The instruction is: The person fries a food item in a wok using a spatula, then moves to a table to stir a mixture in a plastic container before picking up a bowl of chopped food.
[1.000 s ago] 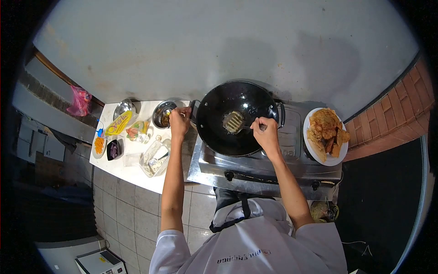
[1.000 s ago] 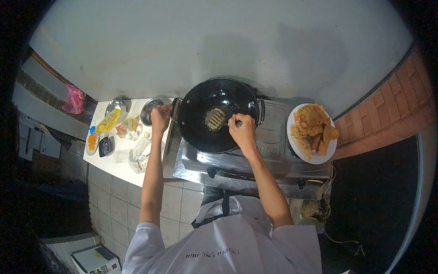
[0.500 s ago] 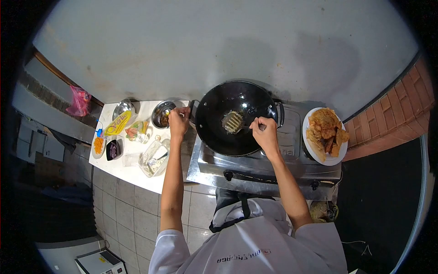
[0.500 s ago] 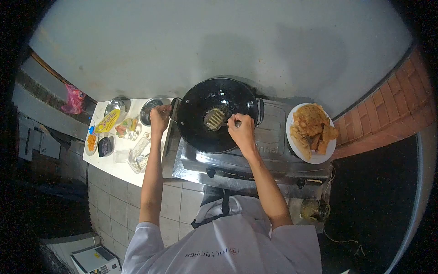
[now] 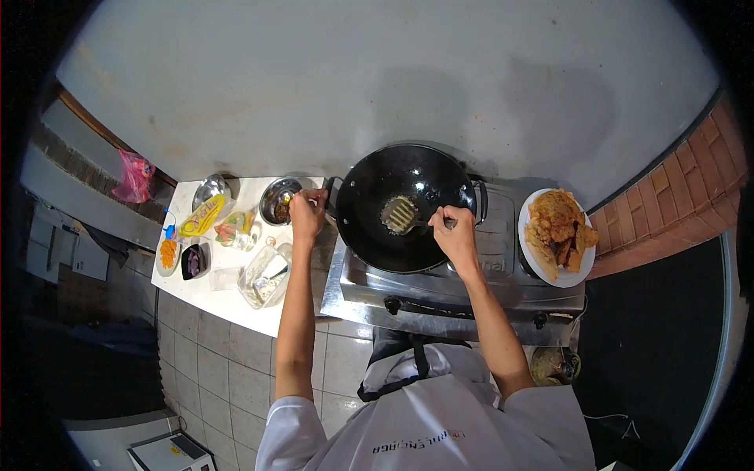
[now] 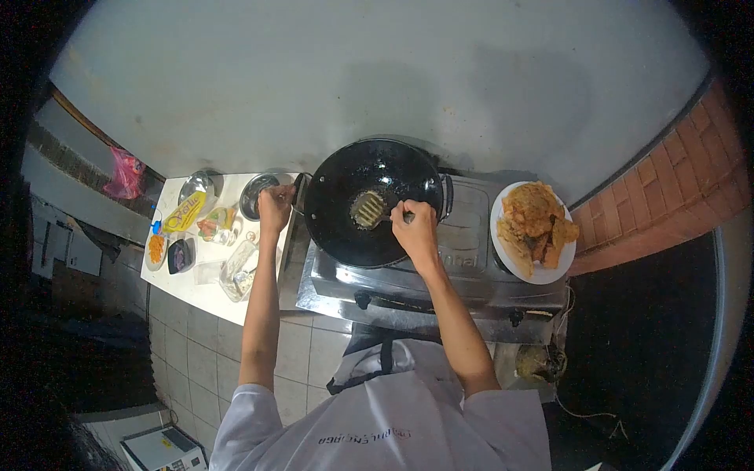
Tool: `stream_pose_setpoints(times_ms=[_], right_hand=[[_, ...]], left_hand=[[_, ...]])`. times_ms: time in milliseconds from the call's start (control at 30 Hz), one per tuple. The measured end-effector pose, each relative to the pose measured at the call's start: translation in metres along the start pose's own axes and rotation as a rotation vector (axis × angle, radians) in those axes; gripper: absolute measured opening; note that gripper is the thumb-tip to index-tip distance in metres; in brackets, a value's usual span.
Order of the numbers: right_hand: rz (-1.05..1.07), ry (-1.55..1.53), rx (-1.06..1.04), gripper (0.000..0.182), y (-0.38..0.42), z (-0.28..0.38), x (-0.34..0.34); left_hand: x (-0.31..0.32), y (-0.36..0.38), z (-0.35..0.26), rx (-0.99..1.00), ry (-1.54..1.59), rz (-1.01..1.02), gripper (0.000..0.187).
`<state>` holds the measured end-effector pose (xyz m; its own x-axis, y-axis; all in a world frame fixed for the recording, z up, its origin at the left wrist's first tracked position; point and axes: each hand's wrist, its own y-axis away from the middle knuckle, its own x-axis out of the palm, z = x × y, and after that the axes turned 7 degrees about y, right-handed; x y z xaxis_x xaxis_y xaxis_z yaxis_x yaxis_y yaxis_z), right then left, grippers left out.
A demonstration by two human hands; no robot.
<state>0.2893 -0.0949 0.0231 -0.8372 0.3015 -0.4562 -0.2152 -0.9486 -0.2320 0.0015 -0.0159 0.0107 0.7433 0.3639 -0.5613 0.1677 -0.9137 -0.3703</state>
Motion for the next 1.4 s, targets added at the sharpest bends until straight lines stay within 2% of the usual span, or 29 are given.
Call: stream_pose_setpoints(times_ms=[1400], right_hand=[[-0.170,0.025,0.046,0.021,0.017,0.010,0.023]], left_hand=[[-0.013,-0.006,0.000,0.002,0.075,0.142,0.016]])
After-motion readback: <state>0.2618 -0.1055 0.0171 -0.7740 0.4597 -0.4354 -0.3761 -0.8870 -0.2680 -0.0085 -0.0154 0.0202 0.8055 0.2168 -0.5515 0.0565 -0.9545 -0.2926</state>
